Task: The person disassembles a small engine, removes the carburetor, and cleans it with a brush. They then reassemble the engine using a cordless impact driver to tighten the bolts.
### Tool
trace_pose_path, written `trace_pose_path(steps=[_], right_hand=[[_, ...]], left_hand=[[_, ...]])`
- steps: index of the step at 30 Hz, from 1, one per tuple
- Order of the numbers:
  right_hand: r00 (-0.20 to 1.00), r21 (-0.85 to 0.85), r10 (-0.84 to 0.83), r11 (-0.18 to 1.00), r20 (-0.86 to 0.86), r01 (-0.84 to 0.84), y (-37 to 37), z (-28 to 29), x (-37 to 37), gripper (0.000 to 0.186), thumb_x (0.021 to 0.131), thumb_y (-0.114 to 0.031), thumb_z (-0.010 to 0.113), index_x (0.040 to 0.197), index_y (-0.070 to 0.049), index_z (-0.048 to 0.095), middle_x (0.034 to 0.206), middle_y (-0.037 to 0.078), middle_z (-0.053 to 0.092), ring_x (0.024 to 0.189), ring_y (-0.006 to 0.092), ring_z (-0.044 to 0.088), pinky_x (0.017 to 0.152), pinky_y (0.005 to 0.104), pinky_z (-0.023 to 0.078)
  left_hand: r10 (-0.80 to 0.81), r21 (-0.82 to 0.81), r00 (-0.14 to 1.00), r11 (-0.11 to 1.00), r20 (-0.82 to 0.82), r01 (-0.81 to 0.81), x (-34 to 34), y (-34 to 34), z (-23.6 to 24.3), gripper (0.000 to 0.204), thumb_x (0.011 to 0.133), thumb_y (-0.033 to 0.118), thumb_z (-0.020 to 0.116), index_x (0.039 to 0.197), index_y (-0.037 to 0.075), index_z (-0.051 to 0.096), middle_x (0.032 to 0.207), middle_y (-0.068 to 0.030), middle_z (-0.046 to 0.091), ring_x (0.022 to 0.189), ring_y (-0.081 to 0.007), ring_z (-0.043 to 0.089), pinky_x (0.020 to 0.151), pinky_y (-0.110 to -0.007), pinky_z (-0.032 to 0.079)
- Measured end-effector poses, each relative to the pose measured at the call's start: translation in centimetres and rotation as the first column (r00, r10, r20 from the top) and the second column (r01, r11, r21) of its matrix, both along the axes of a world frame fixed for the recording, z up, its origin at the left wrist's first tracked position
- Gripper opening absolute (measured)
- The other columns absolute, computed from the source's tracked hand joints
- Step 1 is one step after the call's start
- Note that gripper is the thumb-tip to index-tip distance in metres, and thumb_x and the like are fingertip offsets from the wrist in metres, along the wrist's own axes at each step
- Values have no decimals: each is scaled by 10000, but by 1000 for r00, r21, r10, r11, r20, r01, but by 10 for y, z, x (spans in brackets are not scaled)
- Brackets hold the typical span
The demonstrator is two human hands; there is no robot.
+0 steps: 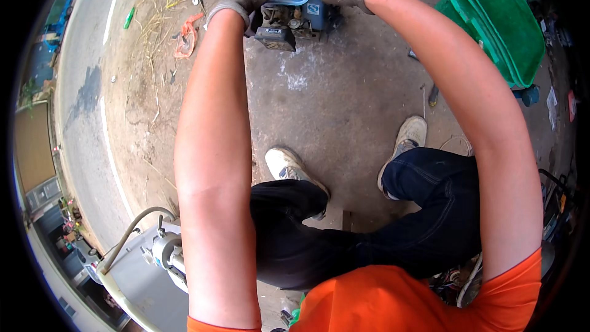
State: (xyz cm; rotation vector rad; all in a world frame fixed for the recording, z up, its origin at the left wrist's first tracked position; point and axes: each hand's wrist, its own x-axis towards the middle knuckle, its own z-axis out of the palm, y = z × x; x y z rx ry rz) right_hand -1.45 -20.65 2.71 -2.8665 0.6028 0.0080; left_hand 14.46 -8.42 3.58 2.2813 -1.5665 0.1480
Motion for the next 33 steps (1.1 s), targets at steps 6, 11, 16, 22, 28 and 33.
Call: trace_pose_path(steps=[6, 11, 16, 22, 28, 33], right_hand=[[1000, 32, 3, 999, 29, -3, -3, -13, 5, 604, 824, -240, 532, 1369, 22, 525, 1240, 253, 640, 1157, 359, 629, 995, 438, 494], [1000, 35, -9, 999, -20, 10, 2, -5, 11, 613, 840, -247, 519, 1389, 24, 506, 1252, 254, 636, 1165, 361, 625, 1004, 434, 489], [998, -61, 24, 998, 50, -21, 2, -20, 14, 584, 855, -227, 509, 1380, 29, 510, 1261, 269, 624, 1173, 366, 618, 1011, 437, 484], [996, -2, 23, 1000, 87, -23, 3, -21, 16, 563, 857, -196, 520, 1373, 30, 507, 1245, 269, 629, 1156, 375, 624, 993, 450, 493], [1000, 81, -12, 997, -3, 12, 5, -16, 15, 559, 861, -219, 526, 1368, 16, 515, 1270, 272, 611, 1173, 377, 613, 1001, 449, 486], [993, 1, 39, 999, 113, -40, 3, -29, 16, 552, 858, -239, 539, 1354, 4, 531, 1243, 265, 629, 1152, 378, 624, 994, 447, 489]], left_hand=[[63, 99, 988, 992, 140, -77, -3, -3, 5, 858, 671, 608, 788, 1340, 125, 556, 1360, -170, 551, 1312, -353, 469, 1100, -431, 360], [87, 171, 995, 982, -40, -79, -5, 1, 13, 906, 698, 596, 770, 1419, 130, 480, 1386, -189, 549, 1326, -367, 479, 1108, -431, 358], [135, 256, 988, 960, -80, -110, -1, -1, 9, 1006, 729, 595, 745, 1522, 127, 339, 1440, -200, 525, 1353, -371, 479, 1117, -418, 354], [124, 226, 987, 969, -107, -97, -1, 2, 5, 1057, 737, 601, 738, 1554, 113, 278, 1426, -211, 537, 1325, -375, 508, 1100, -424, 378], [235, 347, 960, 922, -154, -170, -16, 1, 22, 1030, 800, 565, 682, 1578, 100, 191, 1365, -262, 569, 1268, -399, 553, 1092, -436, 388], [270, 330, 963, 909, -3, -254, -7, -5, 6, 1003, 830, 559, 634, 1583, 82, 174, 1338, -267, 588, 1248, -394, 571, 1086, -433, 394]])
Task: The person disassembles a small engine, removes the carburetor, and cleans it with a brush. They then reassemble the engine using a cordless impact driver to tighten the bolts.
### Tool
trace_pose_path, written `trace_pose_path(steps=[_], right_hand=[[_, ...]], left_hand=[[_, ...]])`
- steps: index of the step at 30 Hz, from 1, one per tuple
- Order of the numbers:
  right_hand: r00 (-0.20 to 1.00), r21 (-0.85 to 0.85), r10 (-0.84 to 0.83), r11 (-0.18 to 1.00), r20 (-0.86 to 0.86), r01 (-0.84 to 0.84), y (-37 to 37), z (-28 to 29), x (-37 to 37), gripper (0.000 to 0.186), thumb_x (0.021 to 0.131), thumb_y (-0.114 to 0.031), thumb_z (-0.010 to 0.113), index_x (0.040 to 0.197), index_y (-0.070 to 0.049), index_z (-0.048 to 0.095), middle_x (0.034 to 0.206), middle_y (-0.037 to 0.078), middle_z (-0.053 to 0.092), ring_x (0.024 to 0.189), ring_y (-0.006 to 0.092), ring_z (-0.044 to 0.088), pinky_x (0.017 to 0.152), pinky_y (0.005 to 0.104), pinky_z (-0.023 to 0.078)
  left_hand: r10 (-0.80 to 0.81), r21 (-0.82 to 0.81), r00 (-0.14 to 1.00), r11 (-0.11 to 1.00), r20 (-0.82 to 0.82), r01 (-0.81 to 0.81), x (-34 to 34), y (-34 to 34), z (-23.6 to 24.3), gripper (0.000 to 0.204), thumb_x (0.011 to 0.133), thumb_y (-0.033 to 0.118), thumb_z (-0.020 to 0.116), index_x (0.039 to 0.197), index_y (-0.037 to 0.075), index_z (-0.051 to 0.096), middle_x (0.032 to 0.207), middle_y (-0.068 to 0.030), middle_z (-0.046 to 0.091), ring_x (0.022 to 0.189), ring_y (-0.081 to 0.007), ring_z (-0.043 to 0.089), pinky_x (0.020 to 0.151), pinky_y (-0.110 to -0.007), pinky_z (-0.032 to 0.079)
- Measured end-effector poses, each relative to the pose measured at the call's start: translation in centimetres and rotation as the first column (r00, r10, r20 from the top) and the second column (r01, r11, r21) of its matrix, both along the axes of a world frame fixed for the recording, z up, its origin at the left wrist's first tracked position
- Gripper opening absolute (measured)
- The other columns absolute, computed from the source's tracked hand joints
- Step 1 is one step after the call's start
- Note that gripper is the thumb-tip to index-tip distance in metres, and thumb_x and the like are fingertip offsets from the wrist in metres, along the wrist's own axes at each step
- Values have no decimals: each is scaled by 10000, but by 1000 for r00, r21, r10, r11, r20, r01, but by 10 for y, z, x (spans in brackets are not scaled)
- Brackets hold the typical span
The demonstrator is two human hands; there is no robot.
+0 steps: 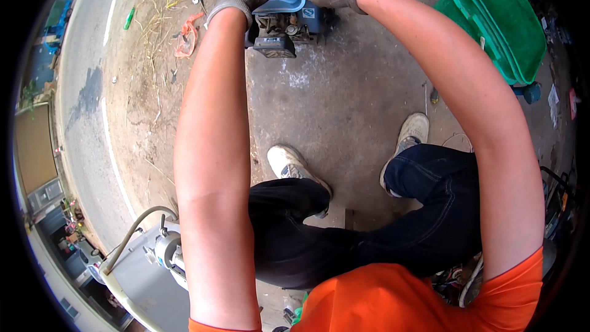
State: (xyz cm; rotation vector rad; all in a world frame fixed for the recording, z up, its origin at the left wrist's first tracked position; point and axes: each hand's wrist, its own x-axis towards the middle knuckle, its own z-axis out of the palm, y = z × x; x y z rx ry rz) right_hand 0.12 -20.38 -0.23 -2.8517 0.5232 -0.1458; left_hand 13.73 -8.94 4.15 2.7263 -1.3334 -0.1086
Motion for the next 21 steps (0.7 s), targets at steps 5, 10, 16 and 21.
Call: trace_pose_path(steps=[5, 10, 16, 21], right_hand=[[996, 28, -5, 1000, -86, 7, 2, 8, -1, 546, 859, -255, 539, 1341, 2, 544, 1214, 265, 644, 1143, 377, 629, 991, 447, 490], [990, 50, 19, 999, -137, -12, 8, 20, -4, 548, 871, -269, 532, 1338, 17, 539, 1233, 264, 637, 1162, 374, 621, 1001, 446, 485], [991, -53, 27, 998, 128, -20, 10, -3, -9, 588, 887, -280, 522, 1384, 34, 495, 1280, 275, 608, 1209, 376, 594, 1034, 434, 465], [998, 57, 36, 998, -46, -33, -5, 9, -10, 569, 887, -300, 523, 1354, 25, 538, 1271, 276, 613, 1207, 377, 594, 1037, 440, 459]], left_hand=[[-19, 6, 1000, 1000, 12, 19, -3, 0, -2, 988, 837, 562, 609, 1587, 85, 179, 1343, -258, 589, 1251, -381, 573, 1089, -426, 394], [-2, -51, 1000, 999, -7, 1, -2, 6, -2, 970, 837, 556, 607, 1583, 90, 198, 1340, -255, 593, 1246, -377, 579, 1085, -424, 403], [-2, -47, 1000, 999, 20, 3, 1, 4, -5, 927, 857, 551, 588, 1588, 133, 200, 1315, -257, 607, 1217, -388, 596, 1062, -429, 427], [31, -17, 998, 999, -49, -32, -10, -1, 2, 901, 868, 542, 581, 1588, 151, 206, 1327, -245, 603, 1224, -382, 592, 1071, -414, 423]])
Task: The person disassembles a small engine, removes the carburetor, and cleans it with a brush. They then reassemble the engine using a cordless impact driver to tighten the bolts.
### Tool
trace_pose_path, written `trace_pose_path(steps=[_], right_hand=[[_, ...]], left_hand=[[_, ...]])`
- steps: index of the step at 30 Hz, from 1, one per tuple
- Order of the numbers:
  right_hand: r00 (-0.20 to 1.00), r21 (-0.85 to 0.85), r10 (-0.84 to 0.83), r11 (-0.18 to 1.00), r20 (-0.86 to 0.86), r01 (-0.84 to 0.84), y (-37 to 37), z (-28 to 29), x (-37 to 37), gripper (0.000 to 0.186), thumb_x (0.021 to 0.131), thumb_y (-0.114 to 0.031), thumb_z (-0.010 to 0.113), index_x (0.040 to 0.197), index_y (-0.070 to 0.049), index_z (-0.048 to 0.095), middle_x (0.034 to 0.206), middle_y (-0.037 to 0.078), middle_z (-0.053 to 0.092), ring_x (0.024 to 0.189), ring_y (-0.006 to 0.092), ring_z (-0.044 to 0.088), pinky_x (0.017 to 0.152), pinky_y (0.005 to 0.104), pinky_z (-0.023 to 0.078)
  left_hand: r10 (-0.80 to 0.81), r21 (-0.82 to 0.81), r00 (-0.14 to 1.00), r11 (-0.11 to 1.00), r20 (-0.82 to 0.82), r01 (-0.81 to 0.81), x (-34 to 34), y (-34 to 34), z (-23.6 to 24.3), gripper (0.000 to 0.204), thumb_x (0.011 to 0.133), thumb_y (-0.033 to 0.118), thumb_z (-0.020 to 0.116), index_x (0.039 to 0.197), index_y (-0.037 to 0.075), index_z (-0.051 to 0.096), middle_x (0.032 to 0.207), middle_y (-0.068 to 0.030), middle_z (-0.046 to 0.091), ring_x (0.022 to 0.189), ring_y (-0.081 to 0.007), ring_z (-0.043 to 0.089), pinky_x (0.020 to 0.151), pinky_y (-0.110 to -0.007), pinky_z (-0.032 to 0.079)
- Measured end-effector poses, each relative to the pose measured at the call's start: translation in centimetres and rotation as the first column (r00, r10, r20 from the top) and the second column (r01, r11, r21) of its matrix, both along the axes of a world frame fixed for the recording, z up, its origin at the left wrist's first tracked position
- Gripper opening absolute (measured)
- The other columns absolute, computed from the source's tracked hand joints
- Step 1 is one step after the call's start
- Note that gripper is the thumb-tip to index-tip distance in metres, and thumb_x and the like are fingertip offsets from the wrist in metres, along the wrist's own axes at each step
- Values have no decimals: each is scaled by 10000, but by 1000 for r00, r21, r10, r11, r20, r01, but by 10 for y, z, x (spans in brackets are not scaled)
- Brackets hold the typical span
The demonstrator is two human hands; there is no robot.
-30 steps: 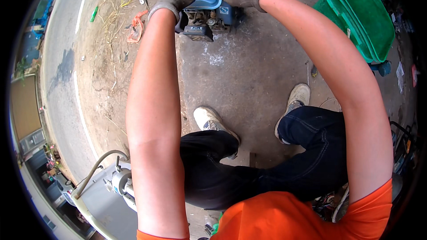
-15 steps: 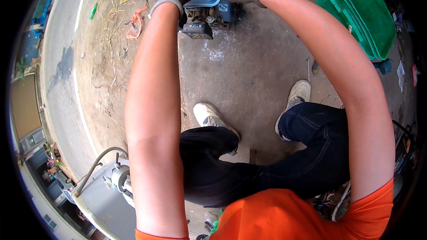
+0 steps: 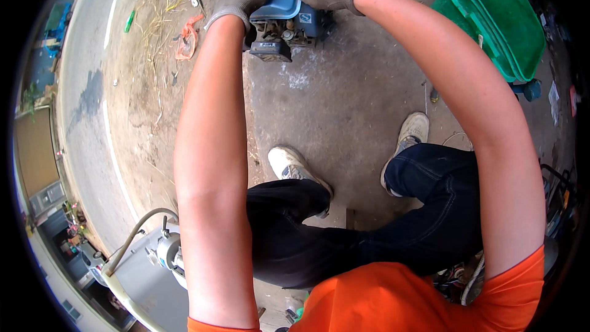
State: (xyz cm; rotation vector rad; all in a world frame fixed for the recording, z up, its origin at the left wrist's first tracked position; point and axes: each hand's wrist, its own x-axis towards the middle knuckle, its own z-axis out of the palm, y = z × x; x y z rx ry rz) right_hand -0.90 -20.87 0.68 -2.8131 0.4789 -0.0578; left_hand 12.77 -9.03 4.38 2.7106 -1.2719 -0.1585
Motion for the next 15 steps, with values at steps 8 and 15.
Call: trace_pose_path(steps=[8, 15], right_hand=[[976, 123, -31, 992, 215, 4, -36, 65, -48, 522, 895, -406, 543, 1300, -89, 627, 1224, 242, 656, 1157, 397, 615, 1007, 441, 477], [953, 86, -258, 965, 162, 247, -84, 123, -189, 450, 891, -375, 614, 1227, -81, 670, 1100, 207, 707, 1027, 315, 689, 915, 415, 527]], left_hand=[[-140, -81, 989, 986, 55, 144, 53, 0, -38, 810, 906, 559, 588, 1526, 95, 349, 1419, -237, 540, 1320, -366, 527, 1089, -428, 410], [-17, 34, 992, 999, 124, 13, 54, 5, -32, 924, 888, 693, 511, 1572, 145, 218, 1358, -273, 570, 1228, -442, 576, 1015, -494, 455]])
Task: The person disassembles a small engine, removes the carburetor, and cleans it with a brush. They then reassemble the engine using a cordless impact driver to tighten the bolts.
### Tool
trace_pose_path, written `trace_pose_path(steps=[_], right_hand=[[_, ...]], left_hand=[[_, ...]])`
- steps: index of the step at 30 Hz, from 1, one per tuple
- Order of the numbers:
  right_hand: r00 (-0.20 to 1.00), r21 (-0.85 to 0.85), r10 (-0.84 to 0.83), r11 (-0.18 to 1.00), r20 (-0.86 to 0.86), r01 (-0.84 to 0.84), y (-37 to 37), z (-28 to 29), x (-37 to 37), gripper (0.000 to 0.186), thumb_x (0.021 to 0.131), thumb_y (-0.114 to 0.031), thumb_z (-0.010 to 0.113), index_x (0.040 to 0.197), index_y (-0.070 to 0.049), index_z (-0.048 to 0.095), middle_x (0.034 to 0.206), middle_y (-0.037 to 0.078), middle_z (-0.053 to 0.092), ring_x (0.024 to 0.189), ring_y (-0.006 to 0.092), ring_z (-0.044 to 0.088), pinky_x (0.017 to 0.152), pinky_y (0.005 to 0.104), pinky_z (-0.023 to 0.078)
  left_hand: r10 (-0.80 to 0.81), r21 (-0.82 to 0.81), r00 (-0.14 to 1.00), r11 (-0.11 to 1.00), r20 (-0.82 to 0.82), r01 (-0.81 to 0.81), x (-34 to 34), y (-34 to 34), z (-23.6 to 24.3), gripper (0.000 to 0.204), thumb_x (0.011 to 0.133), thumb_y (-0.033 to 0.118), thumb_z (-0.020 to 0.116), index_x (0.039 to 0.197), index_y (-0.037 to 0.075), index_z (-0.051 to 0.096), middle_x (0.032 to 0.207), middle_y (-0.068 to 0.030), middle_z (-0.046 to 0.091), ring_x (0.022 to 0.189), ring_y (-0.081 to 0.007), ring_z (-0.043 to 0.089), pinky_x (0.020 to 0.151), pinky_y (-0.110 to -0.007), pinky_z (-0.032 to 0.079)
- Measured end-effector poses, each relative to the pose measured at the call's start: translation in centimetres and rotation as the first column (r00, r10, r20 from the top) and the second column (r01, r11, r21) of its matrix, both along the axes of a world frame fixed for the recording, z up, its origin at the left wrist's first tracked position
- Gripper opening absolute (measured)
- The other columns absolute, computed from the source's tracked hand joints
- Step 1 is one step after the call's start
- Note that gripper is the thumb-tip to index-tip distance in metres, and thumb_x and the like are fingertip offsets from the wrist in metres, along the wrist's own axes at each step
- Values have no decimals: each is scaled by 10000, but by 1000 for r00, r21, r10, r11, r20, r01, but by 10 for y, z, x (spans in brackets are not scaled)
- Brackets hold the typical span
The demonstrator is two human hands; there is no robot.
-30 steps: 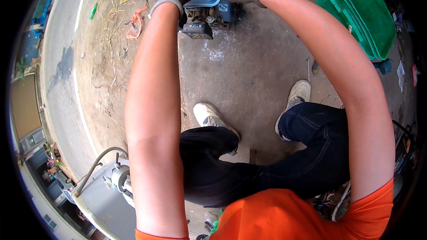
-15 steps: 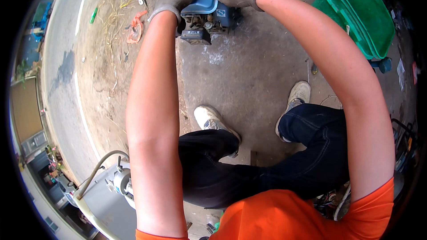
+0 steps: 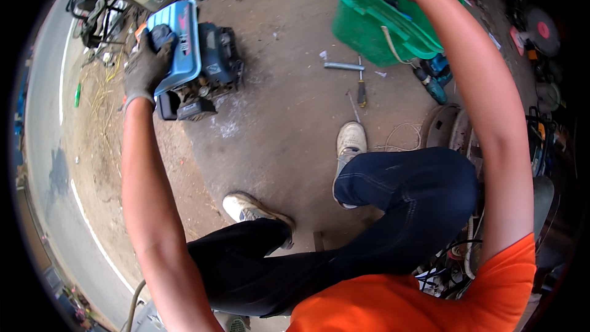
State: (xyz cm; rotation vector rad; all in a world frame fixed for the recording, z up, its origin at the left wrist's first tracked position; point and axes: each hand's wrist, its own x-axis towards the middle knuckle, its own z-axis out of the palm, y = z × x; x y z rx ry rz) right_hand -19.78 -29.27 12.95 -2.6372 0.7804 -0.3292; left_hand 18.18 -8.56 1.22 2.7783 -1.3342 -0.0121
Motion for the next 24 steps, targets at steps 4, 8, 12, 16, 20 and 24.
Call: trace_pose_path(steps=[4, 8, 12, 16, 20, 24], right_hand=[[973, -128, -195, 975, -124, 179, -41, -13, -132, 478, 940, -385, 637, 1293, -63, 630, 1208, 172, 675, 1107, 281, 652, 971, 376, 490], [862, -4, -506, 863, -27, 506, -38, -35, -248, 462, 924, -386, 622, 1240, -54, 668, 1083, 184, 718, 987, 285, 694, 898, 392, 516], [742, 151, -670, 736, 24, 660, -38, -60, -329, 439, 915, -361, 631, 1228, -56, 681, 973, 170, 733, 878, 232, 703, 845, 386, 521], [742, 117, -671, 738, 14, 665, -16, -56, -336, 425, 916, -341, 620, 1229, -58, 676, 1057, 196, 712, 949, 300, 699, 872, 403, 520], [798, 33, -602, 797, -18, 603, -20, -60, -331, 404, 922, -324, 603, 1227, -69, 674, 1149, 205, 677, 1031, 361, 666, 902, 422, 511], [734, 58, -676, 732, -67, 679, -44, -68, -335, 405, 923, -325, 603, 1237, -78, 666, 1155, 202, 670, 1044, 358, 660, 905, 434, 503]], left_hand=[[32, 6, 998, 999, -62, -31, -25, -12, 15, 962, 844, 713, 549, 1547, 98, 314, 1352, -282, 572, 1216, -440, 585, 1019, -494, 453], [41, -56, 996, 997, -78, -45, -22, -13, 1, 960, 829, 733, 552, 1547, 146, 302, 1331, -281, 588, 1190, -459, 593, 988, -511, 465], [71, -36, 993, 997, -97, -74, -31, -13, 4, 945, 837, 741, 542, 1545, 163, 303, 1289, -290, 611, 1164, -479, 600, 974, -517, 469], [129, 5, 988, 992, -82, -129, -41, -21, 8, 966, 863, 739, 505, 1551, 99, 281, 1300, -322, 588, 1176, -484, 591, 989, -509, 466], [221, 11, 972, 975, -75, -221, -59, -26, 8, 980, 862, 748, 494, 1549, 84, 282, 1257, -332, 609, 1164, -479, 599, 977, -511, 468], [286, 64, 950, 958, -127, -280, -82, -28, 22, 970, 890, 714, 498, 1548, 36, 277, 1383, -311, 531, 1247, -467, 548, 1035, -498, 432]])
